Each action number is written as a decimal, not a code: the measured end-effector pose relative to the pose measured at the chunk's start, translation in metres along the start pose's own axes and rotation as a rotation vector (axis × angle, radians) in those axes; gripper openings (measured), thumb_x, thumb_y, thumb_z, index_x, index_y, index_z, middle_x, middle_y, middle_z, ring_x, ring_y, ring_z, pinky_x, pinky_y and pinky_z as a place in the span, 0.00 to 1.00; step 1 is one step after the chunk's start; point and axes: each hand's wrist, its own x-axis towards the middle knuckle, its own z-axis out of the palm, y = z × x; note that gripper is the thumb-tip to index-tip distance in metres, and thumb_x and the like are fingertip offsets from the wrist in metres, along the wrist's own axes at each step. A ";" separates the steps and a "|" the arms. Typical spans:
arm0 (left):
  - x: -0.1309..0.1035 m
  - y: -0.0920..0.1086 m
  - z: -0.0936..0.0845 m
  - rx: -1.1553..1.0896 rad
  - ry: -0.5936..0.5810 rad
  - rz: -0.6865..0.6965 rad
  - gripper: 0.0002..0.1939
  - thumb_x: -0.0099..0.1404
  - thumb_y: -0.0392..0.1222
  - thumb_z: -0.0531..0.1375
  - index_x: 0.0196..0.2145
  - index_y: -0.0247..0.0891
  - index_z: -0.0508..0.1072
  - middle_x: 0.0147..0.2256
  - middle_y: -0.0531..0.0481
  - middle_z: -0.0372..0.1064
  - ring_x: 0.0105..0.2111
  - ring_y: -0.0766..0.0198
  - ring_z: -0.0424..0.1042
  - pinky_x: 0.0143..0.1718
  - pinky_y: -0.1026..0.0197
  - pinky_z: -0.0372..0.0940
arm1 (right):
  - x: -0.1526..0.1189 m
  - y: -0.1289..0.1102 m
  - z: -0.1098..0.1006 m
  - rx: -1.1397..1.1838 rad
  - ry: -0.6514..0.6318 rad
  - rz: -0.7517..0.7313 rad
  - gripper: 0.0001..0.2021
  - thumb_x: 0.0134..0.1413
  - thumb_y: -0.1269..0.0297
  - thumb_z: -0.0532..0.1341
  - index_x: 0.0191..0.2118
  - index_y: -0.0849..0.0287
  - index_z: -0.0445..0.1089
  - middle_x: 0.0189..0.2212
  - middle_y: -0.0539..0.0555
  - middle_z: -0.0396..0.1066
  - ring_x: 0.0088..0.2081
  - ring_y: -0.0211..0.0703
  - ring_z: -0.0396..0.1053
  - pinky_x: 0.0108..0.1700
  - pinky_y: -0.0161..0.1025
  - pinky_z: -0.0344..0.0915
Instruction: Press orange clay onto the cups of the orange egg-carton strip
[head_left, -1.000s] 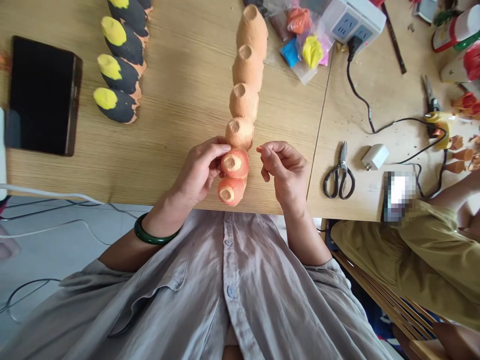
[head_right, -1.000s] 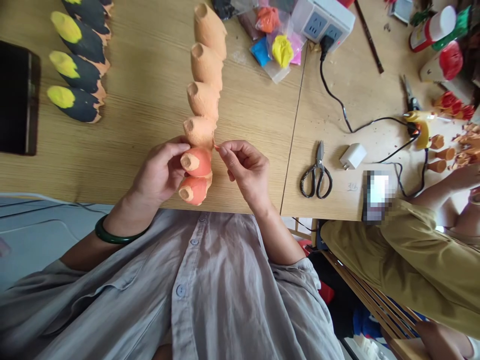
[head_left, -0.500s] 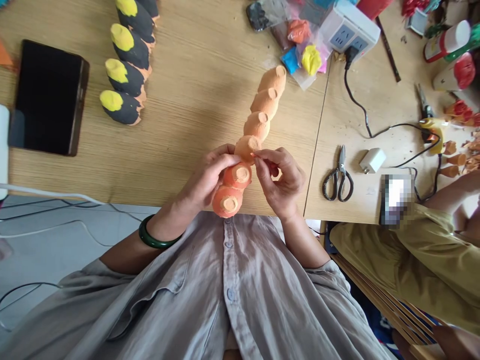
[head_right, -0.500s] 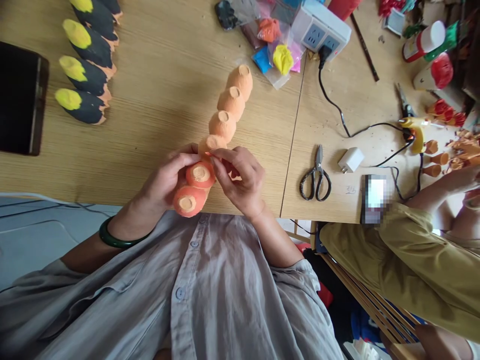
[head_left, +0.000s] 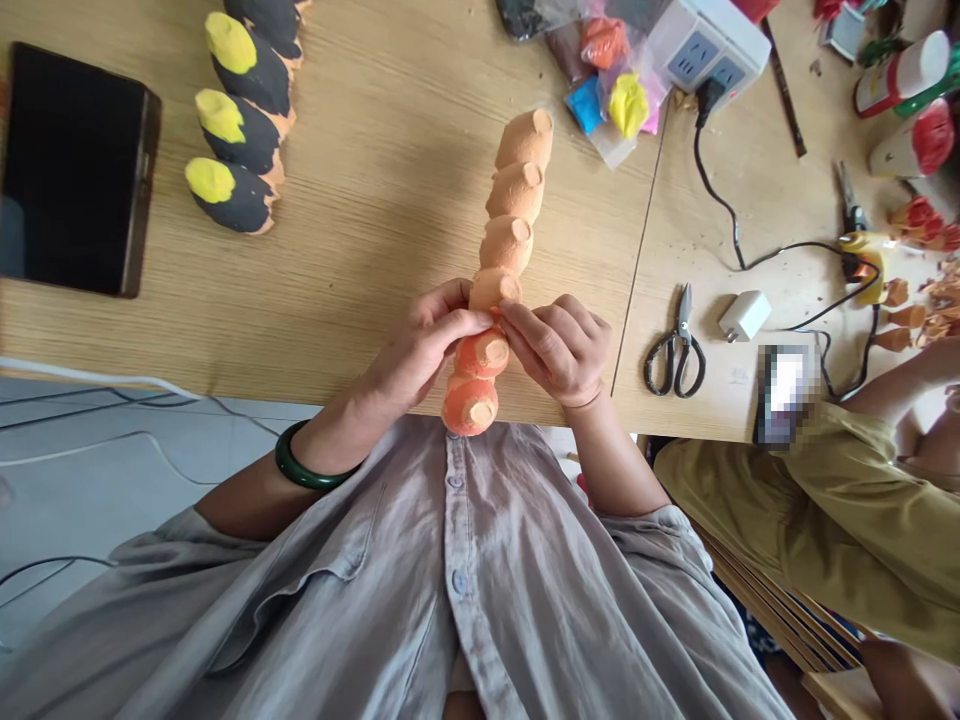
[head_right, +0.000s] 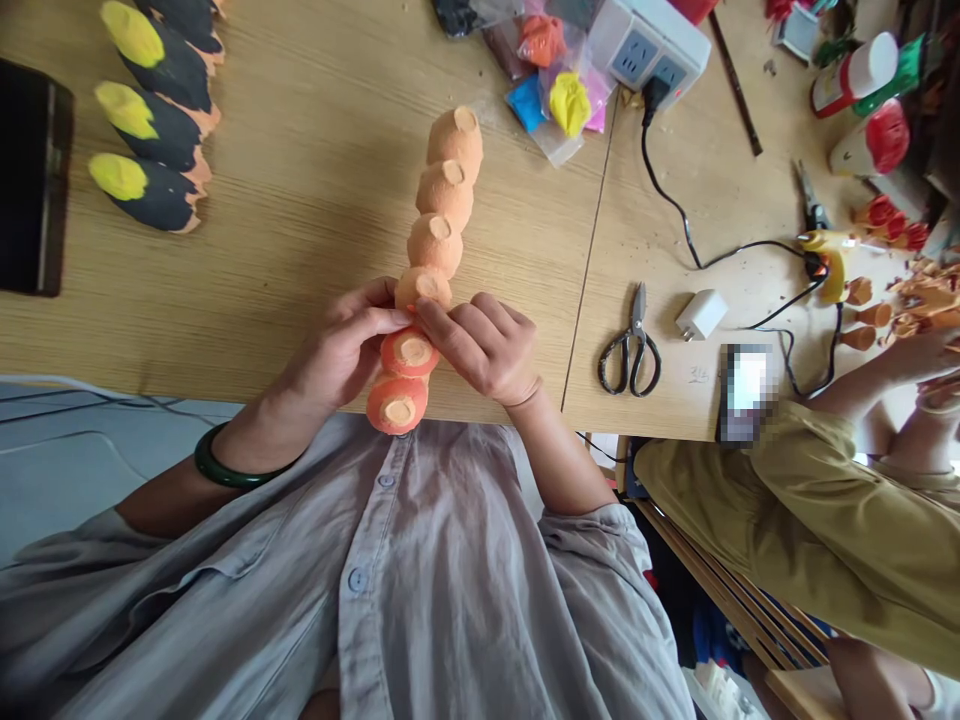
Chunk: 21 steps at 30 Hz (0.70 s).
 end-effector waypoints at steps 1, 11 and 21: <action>0.000 0.000 0.000 -0.003 -0.008 0.007 0.05 0.67 0.39 0.72 0.35 0.41 0.80 0.36 0.50 0.73 0.36 0.61 0.72 0.38 0.62 0.72 | -0.001 0.003 0.000 -0.010 -0.008 -0.009 0.23 0.88 0.46 0.55 0.56 0.44 0.89 0.31 0.55 0.76 0.33 0.50 0.72 0.36 0.48 0.68; 0.006 -0.008 -0.002 -0.131 0.009 0.044 0.06 0.66 0.38 0.79 0.36 0.42 0.86 0.35 0.51 0.81 0.35 0.66 0.77 0.38 0.64 0.76 | 0.000 0.021 0.001 0.042 -0.141 0.064 0.25 0.85 0.41 0.55 0.60 0.43 0.88 0.30 0.55 0.74 0.36 0.53 0.72 0.38 0.49 0.73; 0.011 -0.009 -0.011 -0.094 0.052 -0.004 0.16 0.69 0.48 0.81 0.35 0.41 0.79 0.38 0.49 0.78 0.42 0.58 0.81 0.45 0.59 0.78 | 0.003 0.032 0.000 -0.188 -0.080 -0.314 0.17 0.87 0.67 0.60 0.65 0.48 0.85 0.31 0.50 0.69 0.36 0.45 0.70 0.38 0.42 0.68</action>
